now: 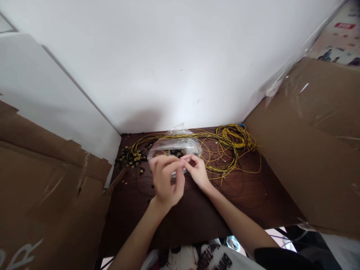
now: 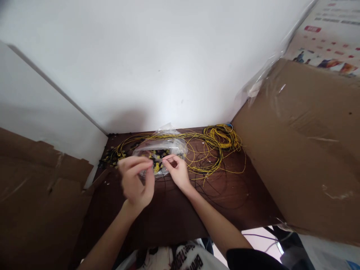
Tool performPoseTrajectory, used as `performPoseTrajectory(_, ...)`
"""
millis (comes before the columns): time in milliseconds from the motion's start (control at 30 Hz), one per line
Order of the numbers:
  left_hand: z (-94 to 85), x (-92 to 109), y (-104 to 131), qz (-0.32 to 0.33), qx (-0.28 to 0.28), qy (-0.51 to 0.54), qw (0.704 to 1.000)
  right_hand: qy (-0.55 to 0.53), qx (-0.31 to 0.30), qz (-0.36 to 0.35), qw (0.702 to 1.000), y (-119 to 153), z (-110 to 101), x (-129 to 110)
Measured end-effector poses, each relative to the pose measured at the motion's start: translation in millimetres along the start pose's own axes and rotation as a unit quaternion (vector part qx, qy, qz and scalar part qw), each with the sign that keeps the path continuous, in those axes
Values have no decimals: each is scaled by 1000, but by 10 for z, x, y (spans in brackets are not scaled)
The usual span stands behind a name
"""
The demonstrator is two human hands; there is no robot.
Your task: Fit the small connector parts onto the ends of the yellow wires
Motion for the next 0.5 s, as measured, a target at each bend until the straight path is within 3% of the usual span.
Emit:
performPoseTrajectory(100, 240, -271, -45, -40, -46, 28, 998, -16, 8, -7, 1000, -12, -14, -35)
performPoseTrajectory(233, 366, -727, 57, -137, -37, 71, 987, -37, 23, 3, 999, -21, -24, -9)
performPoseTrajectory(333, 417, -842, 156, -154, -57, 68, 984, -43, 23, 12, 999, -18, -9, 29)
performPoseTrajectory(500, 429, -874, 206, -177, -71, 76, 979, -41, 24, 15, 999, -8, -13, 53)
Point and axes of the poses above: each hand's wrist, its own y-axis away from the middle knuckle, its own z-axis out of the palm, x = y × z, the point moved 9 cm from there along -y, towards the middle knuckle, and after that the axes turned 12 degrees about -z, right-handed, at the moved point
